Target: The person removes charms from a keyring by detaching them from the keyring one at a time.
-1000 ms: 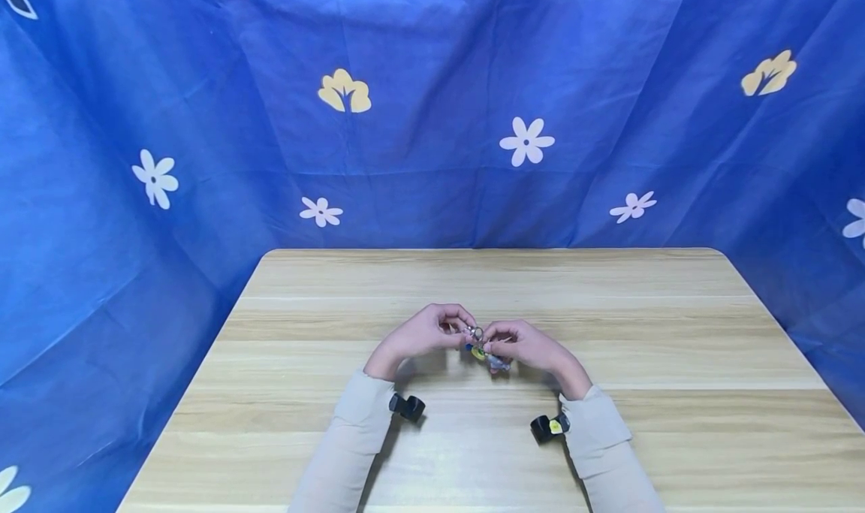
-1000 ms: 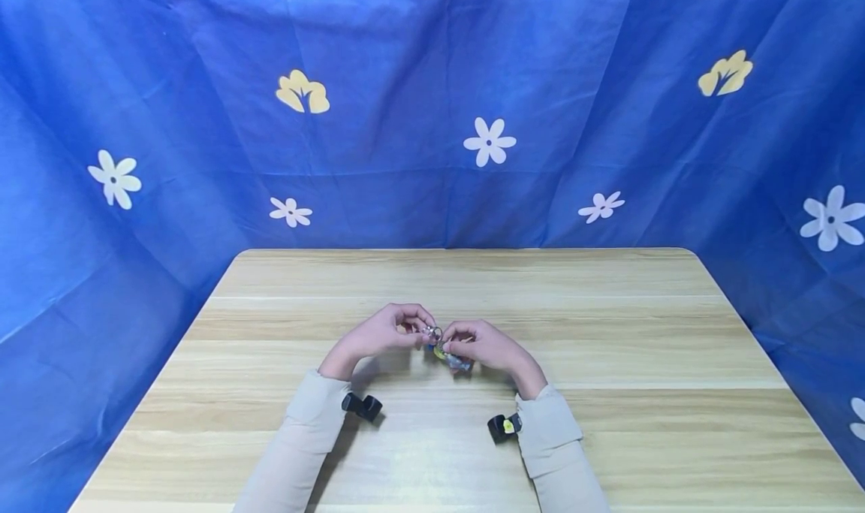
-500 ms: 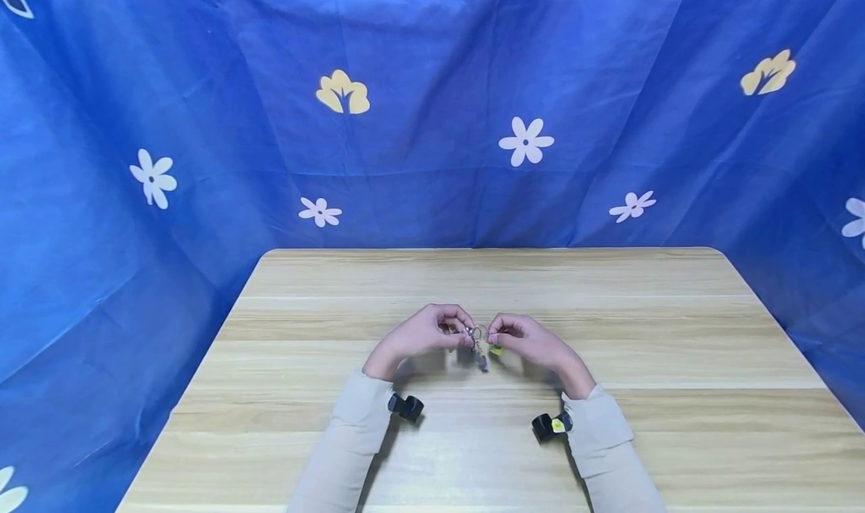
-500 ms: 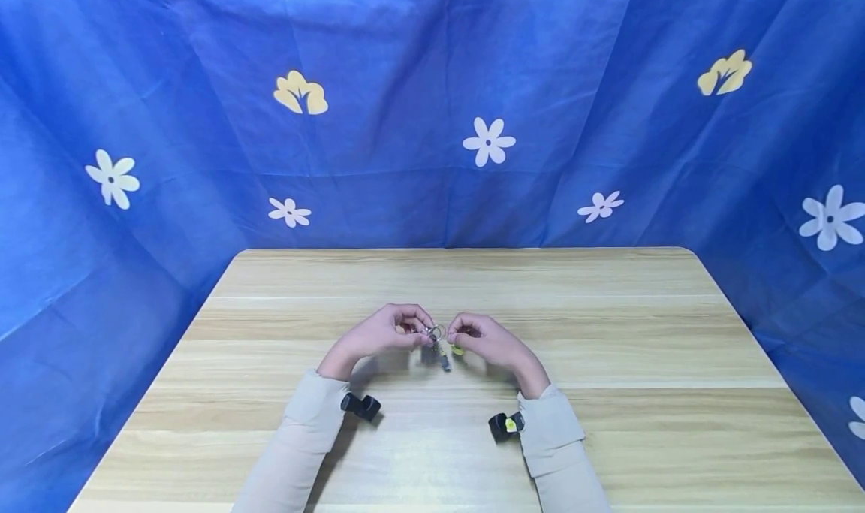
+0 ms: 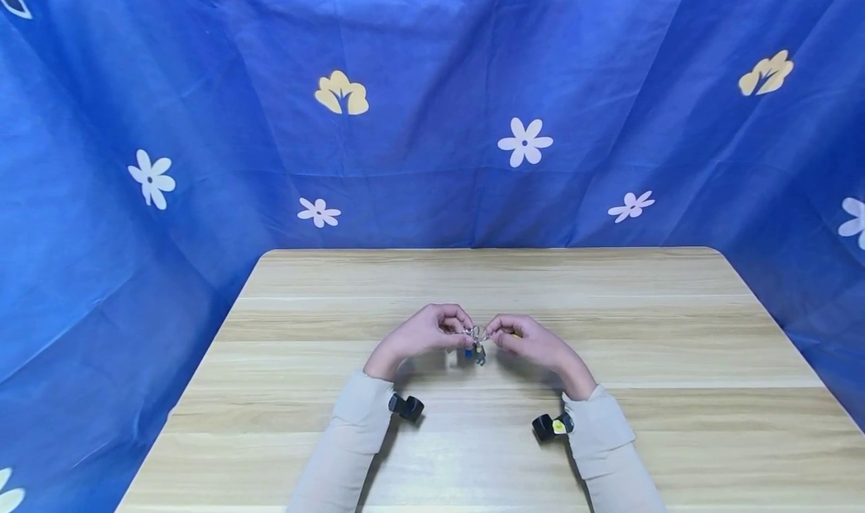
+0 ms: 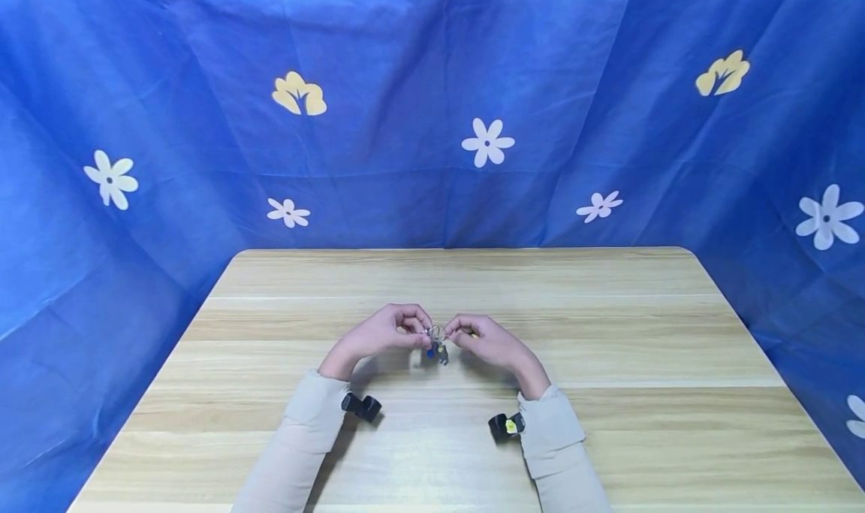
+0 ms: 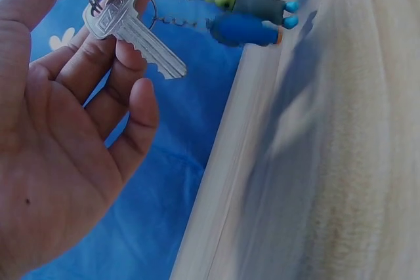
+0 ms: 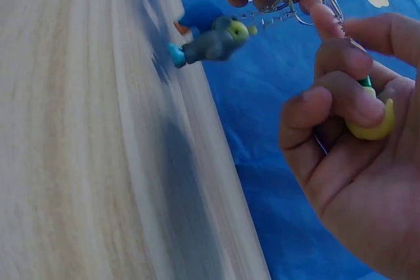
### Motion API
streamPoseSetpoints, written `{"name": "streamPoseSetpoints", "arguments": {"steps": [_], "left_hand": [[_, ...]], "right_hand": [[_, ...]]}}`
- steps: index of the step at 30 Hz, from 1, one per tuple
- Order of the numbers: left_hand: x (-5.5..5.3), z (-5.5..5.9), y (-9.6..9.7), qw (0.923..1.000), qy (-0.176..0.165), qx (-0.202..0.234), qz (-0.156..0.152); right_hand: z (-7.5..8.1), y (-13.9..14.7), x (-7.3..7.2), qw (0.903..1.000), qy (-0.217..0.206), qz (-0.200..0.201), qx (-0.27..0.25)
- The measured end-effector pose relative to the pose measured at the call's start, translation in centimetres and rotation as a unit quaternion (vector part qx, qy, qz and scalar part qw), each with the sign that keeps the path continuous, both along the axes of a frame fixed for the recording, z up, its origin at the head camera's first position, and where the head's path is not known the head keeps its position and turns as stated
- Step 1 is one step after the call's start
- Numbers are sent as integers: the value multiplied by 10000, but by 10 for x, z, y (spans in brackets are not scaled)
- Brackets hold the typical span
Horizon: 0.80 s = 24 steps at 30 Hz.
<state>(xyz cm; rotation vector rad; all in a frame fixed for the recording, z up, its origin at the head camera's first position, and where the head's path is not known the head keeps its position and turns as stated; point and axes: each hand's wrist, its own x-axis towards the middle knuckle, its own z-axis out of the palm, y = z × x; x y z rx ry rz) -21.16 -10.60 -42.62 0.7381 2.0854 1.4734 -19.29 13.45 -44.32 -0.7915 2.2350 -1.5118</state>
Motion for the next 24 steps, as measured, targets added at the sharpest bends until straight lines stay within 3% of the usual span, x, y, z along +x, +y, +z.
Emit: {"name": "streamPoseSetpoints", "arguments": {"steps": [11,19,24], "left_hand": [[0,0,1,10000,-25,64,-58],[-1,1,3,9990,-126,243,-356],[-1,3,4,9988,-221,181,-392]], "right_hand": [[5,-5,3,10000,42,-67,-11],[8,-6,3,9996,245,-76,-100],[8,-7,3,9994,271,-119,-151]]}}
